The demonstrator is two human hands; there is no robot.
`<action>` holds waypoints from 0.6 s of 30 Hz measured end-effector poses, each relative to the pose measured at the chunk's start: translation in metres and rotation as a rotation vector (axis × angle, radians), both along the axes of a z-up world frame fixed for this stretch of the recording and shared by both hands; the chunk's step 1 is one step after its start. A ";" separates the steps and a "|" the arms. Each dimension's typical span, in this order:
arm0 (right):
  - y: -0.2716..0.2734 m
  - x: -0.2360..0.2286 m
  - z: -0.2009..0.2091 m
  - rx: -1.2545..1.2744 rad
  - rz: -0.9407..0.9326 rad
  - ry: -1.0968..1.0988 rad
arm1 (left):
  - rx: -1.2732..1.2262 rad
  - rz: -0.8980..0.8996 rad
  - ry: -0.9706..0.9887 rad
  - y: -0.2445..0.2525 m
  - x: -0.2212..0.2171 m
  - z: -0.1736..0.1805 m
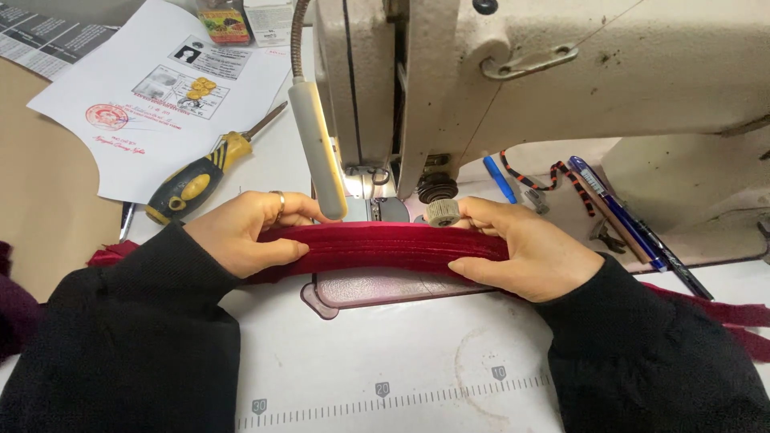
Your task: Sewing a zipper onto a fabric strip using an industrial sewing machine, including measuring with a ruler and adjusting the machine with a screwdriver
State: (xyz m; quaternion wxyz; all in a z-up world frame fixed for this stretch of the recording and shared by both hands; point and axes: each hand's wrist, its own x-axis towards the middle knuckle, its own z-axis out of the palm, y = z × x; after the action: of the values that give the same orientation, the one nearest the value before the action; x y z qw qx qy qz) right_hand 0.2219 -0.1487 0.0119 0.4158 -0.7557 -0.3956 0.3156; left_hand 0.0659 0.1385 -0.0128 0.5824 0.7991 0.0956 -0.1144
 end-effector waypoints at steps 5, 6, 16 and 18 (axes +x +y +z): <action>-0.001 0.004 -0.002 0.006 0.012 0.001 | 0.032 0.019 0.000 0.000 -0.001 0.000; -0.001 0.004 -0.001 0.005 0.012 0.002 | 0.032 0.019 0.001 0.000 -0.001 0.000; -0.003 0.007 -0.008 0.076 0.054 0.007 | 0.047 0.024 -0.012 0.000 -0.002 -0.001; -0.006 0.011 -0.016 0.088 0.059 0.007 | 0.053 0.030 -0.016 0.000 -0.002 0.002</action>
State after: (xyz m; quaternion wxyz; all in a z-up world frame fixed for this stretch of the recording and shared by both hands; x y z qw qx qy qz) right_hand 0.2327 -0.1543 -0.0037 0.4407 -0.7234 -0.4296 0.3128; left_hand 0.0635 0.1385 -0.0112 0.5636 0.8135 0.1058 -0.0969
